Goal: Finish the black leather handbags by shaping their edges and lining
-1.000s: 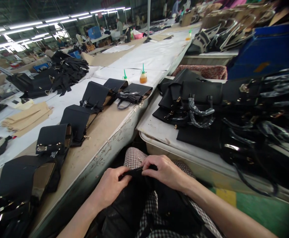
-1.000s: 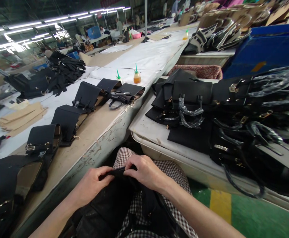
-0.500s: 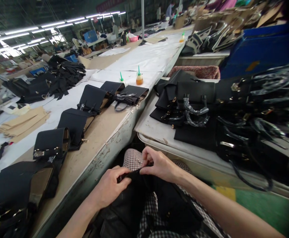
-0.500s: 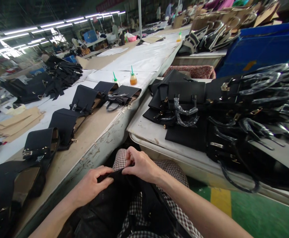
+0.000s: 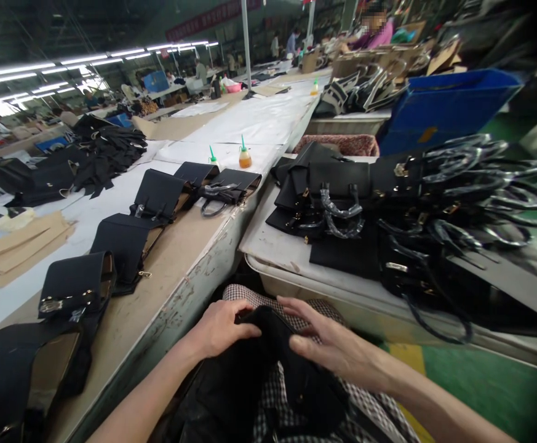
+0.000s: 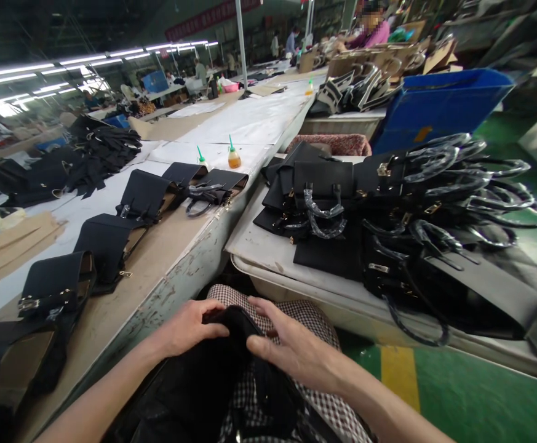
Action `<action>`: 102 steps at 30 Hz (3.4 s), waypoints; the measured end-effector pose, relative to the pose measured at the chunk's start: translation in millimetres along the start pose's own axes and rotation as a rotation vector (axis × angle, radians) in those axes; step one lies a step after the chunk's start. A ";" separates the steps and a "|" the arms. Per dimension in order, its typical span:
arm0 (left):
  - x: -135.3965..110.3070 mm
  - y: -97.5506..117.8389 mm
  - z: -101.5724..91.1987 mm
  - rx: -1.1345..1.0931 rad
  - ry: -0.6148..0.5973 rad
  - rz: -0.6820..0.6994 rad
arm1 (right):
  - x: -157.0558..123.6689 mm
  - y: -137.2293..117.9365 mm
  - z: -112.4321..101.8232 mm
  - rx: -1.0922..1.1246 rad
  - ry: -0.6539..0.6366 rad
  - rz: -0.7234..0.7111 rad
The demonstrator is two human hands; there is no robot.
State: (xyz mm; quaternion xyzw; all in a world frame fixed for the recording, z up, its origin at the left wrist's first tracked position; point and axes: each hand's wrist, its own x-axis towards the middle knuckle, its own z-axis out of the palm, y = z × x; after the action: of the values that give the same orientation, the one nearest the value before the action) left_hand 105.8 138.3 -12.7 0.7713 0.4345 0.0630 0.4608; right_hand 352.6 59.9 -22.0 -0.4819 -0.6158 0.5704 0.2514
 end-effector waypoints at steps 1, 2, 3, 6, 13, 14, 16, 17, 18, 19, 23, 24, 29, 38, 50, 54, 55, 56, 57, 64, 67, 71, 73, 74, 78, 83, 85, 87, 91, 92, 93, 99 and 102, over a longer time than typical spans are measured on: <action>-0.2 0.9 -0.3 0.006 -0.020 -0.010 | -14.7 3.5 4.9 -0.029 0.032 0.051; 0.5 1.8 -0.3 0.005 -0.046 -0.016 | -27.3 8.1 12.1 -0.067 0.082 0.101; 2.3 2.6 0.2 -0.002 -0.070 -0.016 | -37.2 13.2 20.5 -0.108 0.139 0.140; 12.5 3.7 2.7 -0.036 -0.129 0.039 | -50.5 28.2 40.8 -0.194 0.294 0.193; 20.8 7.2 -14.5 -0.233 -0.395 0.104 | -47.7 33.1 -9.6 0.109 0.155 0.179; 18.1 8.7 -18.8 -0.263 -0.467 0.086 | -47.5 31.6 -20.1 0.154 0.090 0.174; 12.0 10.9 -24.3 -0.302 -0.601 0.016 | -45.4 30.8 -34.6 0.216 -0.049 0.182; 9.2 11.6 -24.9 -0.307 -0.650 -0.022 | -43.4 32.0 -38.1 0.244 -0.105 0.189; 6.8 12.1 -24.2 -0.301 -0.678 -0.048 | -41.0 34.2 -39.4 0.278 -0.146 0.192; 4.8 12.4 -22.3 -0.284 -0.676 -0.051 | -38.5 37.3 -38.9 0.314 -0.174 0.187; 1.8 15.9 -12.1 -0.213 -0.521 0.043 | -32.9 49.5 -30.5 0.392 -0.200 0.111; 2.2 17.3 -10.6 -0.207 -0.496 0.052 | -32.8 51.2 -28.9 0.384 -0.188 0.096; 6.4 22.7 -9.8 -0.191 -0.489 0.053 | -34.9 52.9 -26.0 0.301 -0.089 0.123; 4.9 23.4 -3.3 -0.179 -0.460 0.027 | -37.5 55.0 -18.9 0.049 0.048 0.049; 5.9 22.4 11.4 0.009 -0.264 0.006 | -4.0 -3.6 -40.4 -0.209 -0.377 -0.092; 5.3 19.2 13.8 0.031 -0.246 0.021 | 15.7 -6.3 -28.3 -0.286 -0.379 -0.069; 4.9 18.5 14.3 0.036 -0.238 0.024 | 19.8 -4.8 -24.3 -0.286 -0.363 -0.070; 4.5 18.0 14.5 0.040 -0.230 0.027 | 23.5 -3.0 -20.4 -0.282 -0.349 -0.074; 4.0 17.7 14.6 0.043 -0.225 0.030 | 26.8 -1.2 -16.8 -0.278 -0.338 -0.079; 0.6 16.7 14.4 0.023 -0.231 0.026 | 36.9 10.2 -4.6 -0.132 -0.358 -0.092; 1.0 14.5 15.0 0.031 -0.239 0.016 | 33.9 14.4 -6.6 -0.108 -0.362 -0.078; 1.0 15.6 14.3 0.022 -0.234 0.017 | 21.2 24.7 -18.1 -0.156 -0.411 0.108; 0.2 17.5 13.8 0.021 -0.243 0.022 | 10.4 32.8 -27.4 -0.129 -0.448 0.159; -0.3 18.4 13.7 0.021 -0.247 0.025 | 4.1 37.3 -32.7 -0.100 -0.464 0.168; -1.5 20.6 14.5 0.018 -0.246 0.029 | -19.0 49.8 -56.9 0.052 -0.544 0.199; -0.6 23.2 15.4 0.004 -0.228 0.029 | -16.1 30.5 -71.9 -0.044 -0.578 0.166; -0.4 24.5 15.5 0.005 -0.231 0.030 | -4.8 15.4 -64.0 -0.095 -0.510 0.075; -0.8 25.3 15.7 0.008 -0.235 0.031 | 7.4 4.1 -49.8 -0.093 -0.454 0.014; -3.7 24.4 16.3 0.000 -0.231 0.013 | 23.2 2.3 -23.9 -0.075 -0.365 0.000; -4.4 24.0 16.3 -0.001 -0.231 0.007 | 24.6 4.7 -20.5 -0.084 -0.347 -0.006; -5.0 23.8 16.1 -0.001 -0.233 0.002 | 25.2 7.3 -18.1 -0.098 -0.331 -0.019; -7.3 24.1 15.1 -0.006 -0.280 -0.005 | 22.1 17.3 -11.1 -0.124 -0.245 -0.085; -8.5 23.4 15.3 -0.028 -0.296 -0.008 | 22.1 18.8 -6.0 -0.118 -0.226 -0.093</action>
State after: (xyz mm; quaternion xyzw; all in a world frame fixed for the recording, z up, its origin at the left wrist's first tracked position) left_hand 122.6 117.4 -0.8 0.7640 0.3640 -0.0474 0.5306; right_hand 354.5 80.0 -43.7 -0.3992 -0.6945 0.5715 0.1778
